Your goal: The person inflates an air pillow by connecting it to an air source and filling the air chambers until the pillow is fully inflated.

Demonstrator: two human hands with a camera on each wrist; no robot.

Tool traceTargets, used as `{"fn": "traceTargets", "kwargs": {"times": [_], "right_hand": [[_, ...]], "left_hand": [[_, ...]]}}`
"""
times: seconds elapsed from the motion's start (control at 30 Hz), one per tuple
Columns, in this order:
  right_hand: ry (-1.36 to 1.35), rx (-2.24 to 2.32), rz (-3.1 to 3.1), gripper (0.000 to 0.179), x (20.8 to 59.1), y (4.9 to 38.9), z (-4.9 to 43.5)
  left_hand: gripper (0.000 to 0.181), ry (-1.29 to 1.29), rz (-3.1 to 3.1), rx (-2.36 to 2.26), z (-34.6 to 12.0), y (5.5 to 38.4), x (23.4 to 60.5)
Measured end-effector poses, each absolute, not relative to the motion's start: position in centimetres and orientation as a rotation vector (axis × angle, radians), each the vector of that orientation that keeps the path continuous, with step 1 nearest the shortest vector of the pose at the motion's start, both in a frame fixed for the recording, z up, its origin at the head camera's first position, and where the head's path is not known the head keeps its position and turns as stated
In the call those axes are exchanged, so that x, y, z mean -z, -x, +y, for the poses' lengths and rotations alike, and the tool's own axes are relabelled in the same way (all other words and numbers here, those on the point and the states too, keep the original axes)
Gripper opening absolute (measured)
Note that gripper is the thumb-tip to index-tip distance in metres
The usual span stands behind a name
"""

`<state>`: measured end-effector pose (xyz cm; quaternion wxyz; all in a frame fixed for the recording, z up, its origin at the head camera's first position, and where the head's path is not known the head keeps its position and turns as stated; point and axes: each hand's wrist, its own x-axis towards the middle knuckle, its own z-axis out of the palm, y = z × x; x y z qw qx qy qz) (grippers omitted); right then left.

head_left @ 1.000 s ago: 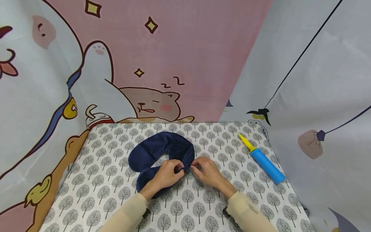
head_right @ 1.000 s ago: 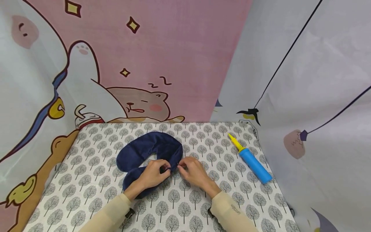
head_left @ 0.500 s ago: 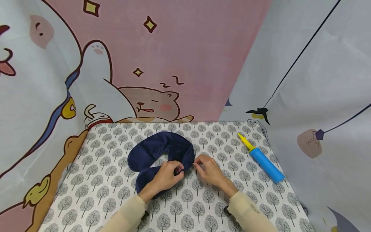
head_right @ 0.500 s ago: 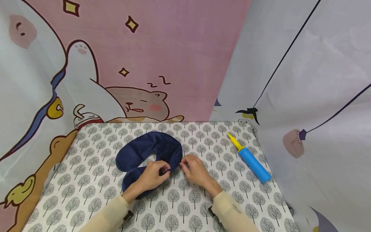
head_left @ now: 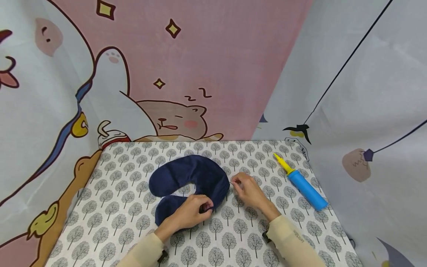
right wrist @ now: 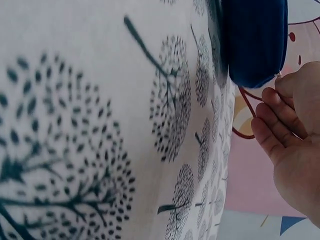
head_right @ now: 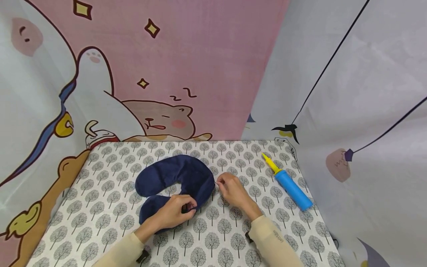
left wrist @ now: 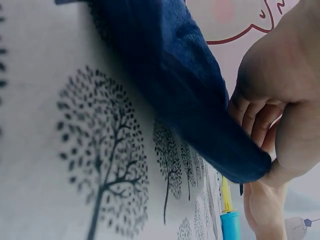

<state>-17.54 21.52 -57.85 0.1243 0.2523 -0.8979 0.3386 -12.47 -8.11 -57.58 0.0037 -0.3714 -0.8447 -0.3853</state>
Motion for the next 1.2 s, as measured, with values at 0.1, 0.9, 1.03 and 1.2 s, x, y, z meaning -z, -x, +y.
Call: {"fn": "traceTargets", "kwargs": {"times": [0.1, 0.9, 1.03, 1.2], "right_hand": [[-0.694, -0.993, -2.631, 0.005, 57.9, 17.8, 22.0], [-0.791, -1.056, -2.573, 0.006, 55.8, 17.7, 22.0], [-0.813, -1.056, -2.562, 0.006, 55.6, 17.6, 21.8], [-0.843, -1.059, -2.530, 0.005, 55.4, 17.5, 21.6]], "left_hand": [[0.009, 1.241, -2.649, 1.222, -8.3, 12.0, 57.4], [0.019, 0.896, -2.580, 1.361, -4.4, 14.3, 54.9], [0.021, 0.816, -2.587, 1.326, -3.4, 15.1, 54.7], [0.025, 0.778, -2.621, 1.313, -2.9, 15.6, 54.6]]}}
